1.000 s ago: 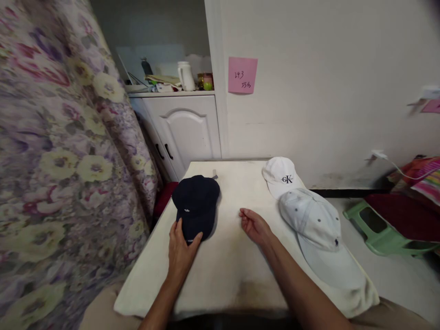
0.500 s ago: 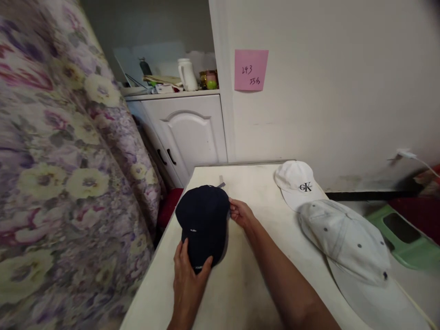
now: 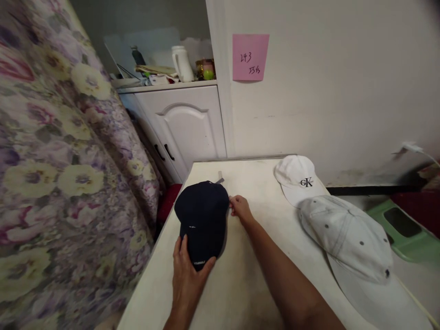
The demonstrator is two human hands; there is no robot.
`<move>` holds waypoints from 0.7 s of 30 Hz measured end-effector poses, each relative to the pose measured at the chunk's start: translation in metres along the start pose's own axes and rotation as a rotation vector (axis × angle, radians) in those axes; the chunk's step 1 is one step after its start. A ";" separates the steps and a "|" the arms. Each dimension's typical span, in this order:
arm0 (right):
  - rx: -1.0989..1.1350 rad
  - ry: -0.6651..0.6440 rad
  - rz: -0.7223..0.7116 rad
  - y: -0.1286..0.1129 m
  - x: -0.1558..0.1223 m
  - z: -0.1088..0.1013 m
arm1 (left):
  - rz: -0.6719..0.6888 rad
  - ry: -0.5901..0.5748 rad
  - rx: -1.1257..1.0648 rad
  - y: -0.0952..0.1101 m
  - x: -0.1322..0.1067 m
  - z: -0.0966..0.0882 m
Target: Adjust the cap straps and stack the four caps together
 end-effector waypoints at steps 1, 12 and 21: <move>-0.026 0.009 0.004 0.000 -0.001 -0.003 | 0.009 0.001 0.004 0.000 0.000 0.000; -0.041 0.073 -0.087 -0.002 0.001 0.005 | 0.005 0.050 -0.032 0.001 0.016 0.003; -0.042 0.047 -0.077 0.003 0.002 0.005 | -0.006 0.047 -0.065 0.000 0.018 0.002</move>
Point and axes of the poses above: each hand's wrist, its own x-axis towards the middle knuckle, its own z-axis out of the palm, y = z × x, the point moved 7 cm from there along x, towards the middle knuckle, and after that the axes turned 8 degrees about x, right-handed, at the moved point
